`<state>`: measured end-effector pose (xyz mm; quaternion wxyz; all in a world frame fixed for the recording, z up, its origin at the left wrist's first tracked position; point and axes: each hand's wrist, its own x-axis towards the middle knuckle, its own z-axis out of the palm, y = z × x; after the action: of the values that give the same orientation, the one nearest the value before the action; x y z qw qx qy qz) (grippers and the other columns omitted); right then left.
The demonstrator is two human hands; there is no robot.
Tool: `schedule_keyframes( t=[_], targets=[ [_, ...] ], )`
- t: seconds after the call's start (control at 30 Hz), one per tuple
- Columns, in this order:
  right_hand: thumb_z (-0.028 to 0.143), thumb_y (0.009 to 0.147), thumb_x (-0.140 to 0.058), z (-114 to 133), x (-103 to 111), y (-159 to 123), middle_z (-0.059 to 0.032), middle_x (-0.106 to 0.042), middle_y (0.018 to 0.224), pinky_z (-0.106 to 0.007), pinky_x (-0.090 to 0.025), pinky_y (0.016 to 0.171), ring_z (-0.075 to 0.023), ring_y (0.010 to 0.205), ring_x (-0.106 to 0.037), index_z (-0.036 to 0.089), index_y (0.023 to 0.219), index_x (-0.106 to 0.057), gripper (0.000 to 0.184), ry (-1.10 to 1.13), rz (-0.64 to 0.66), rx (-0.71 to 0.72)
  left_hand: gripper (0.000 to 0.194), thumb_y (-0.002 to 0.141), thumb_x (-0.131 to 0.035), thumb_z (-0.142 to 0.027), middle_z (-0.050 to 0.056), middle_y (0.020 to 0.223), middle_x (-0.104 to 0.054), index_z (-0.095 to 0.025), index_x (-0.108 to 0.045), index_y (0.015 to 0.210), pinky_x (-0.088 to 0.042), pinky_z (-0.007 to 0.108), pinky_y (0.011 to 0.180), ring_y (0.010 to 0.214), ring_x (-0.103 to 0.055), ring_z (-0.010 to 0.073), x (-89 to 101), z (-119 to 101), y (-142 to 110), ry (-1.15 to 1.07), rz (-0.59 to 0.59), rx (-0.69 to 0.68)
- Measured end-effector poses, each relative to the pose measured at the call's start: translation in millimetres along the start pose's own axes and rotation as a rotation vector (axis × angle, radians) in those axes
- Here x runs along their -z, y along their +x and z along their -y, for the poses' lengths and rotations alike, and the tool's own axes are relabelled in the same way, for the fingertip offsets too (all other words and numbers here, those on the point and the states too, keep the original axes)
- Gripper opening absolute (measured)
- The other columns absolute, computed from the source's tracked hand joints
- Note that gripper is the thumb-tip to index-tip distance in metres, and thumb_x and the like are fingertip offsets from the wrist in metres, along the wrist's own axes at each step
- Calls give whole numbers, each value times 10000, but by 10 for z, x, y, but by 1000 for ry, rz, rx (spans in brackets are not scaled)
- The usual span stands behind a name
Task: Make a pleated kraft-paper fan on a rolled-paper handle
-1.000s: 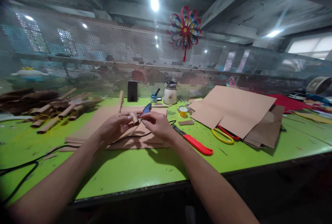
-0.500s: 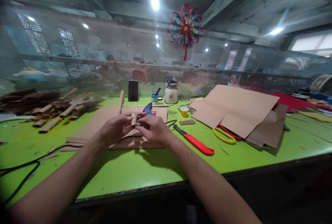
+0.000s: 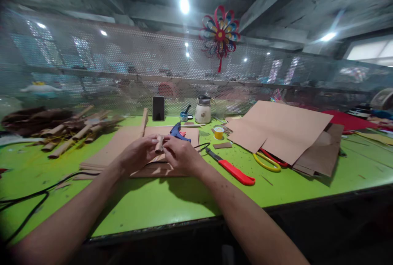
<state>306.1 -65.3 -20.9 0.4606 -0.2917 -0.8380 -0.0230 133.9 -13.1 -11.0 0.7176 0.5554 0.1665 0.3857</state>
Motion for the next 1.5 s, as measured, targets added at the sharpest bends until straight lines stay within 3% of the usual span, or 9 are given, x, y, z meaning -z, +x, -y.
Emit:
schedule_keyframes(
  t=[0.13,0.27,0.43,0.5,0.63,0.87,1.1,1.27,1.5],
  targets=[
    [127,892,-455,-11,-17,-9,-135,-684,928,-297,-494,780,-224,1011,-641,159,834,-576,137,15,-1,26,128,723,-611,-121,63,779,-699,-105,-710,802,-494,262,727,733,-613,155,-13,5,3,-19,14,-3],
    [169,881,-490,24,-30,-12,-116,-697,933,-255,-487,658,-205,932,-657,164,800,-598,135,160,-12,-145,131,730,-602,-129,61,752,-694,-102,-712,794,-495,254,706,706,-606,151,-10,-1,2,-26,33,7],
    [218,853,-518,61,-46,5,-106,-683,876,-256,-484,652,-208,947,-635,157,739,-592,149,403,-2,-283,131,733,-588,-135,62,748,-686,-105,-704,786,-489,241,680,686,-594,143,0,-12,-6,-14,49,10],
    [264,855,-531,67,-54,2,-80,-666,815,-246,-477,603,-168,780,-643,155,741,-593,169,467,12,-353,123,731,-587,-146,62,758,-682,-108,-695,776,-491,247,677,689,-594,148,-4,-16,-8,-5,57,9],
    [351,855,-552,85,-64,-5,-15,-620,691,-215,-421,472,-76,463,-500,161,738,-580,224,481,57,-514,102,713,-588,-136,41,710,-651,-119,-680,754,-483,248,647,670,-587,151,-27,-8,-4,18,67,10],
    [249,812,-533,48,-82,-7,27,-534,557,-218,-398,501,-89,484,-478,171,673,-543,159,432,107,-504,73,703,-597,-95,42,782,-650,-127,-662,711,-463,245,719,735,-575,143,-41,43,7,66,35,4],
    [220,793,-513,-35,-144,-53,47,-488,523,-200,-369,479,-85,475,-455,174,668,-528,134,449,136,-524,89,703,-600,-95,23,704,-620,-132,-678,724,-454,264,698,645,-536,131,-47,61,5,103,20,23],
    [212,765,-505,-31,-172,-51,52,-451,514,-197,-330,471,-76,470,-413,174,632,-513,139,445,106,-533,227,694,-613,-120,29,741,-645,-123,-719,896,-451,281,744,688,-559,144,-20,77,14,118,13,30],
    [168,657,-553,38,-173,-9,59,-413,511,-192,-286,466,-58,488,-336,162,538,-504,128,452,20,-581,208,708,-603,-103,43,759,-676,-118,-728,874,-438,251,730,713,-570,139,0,76,25,127,25,27]
  ],
)
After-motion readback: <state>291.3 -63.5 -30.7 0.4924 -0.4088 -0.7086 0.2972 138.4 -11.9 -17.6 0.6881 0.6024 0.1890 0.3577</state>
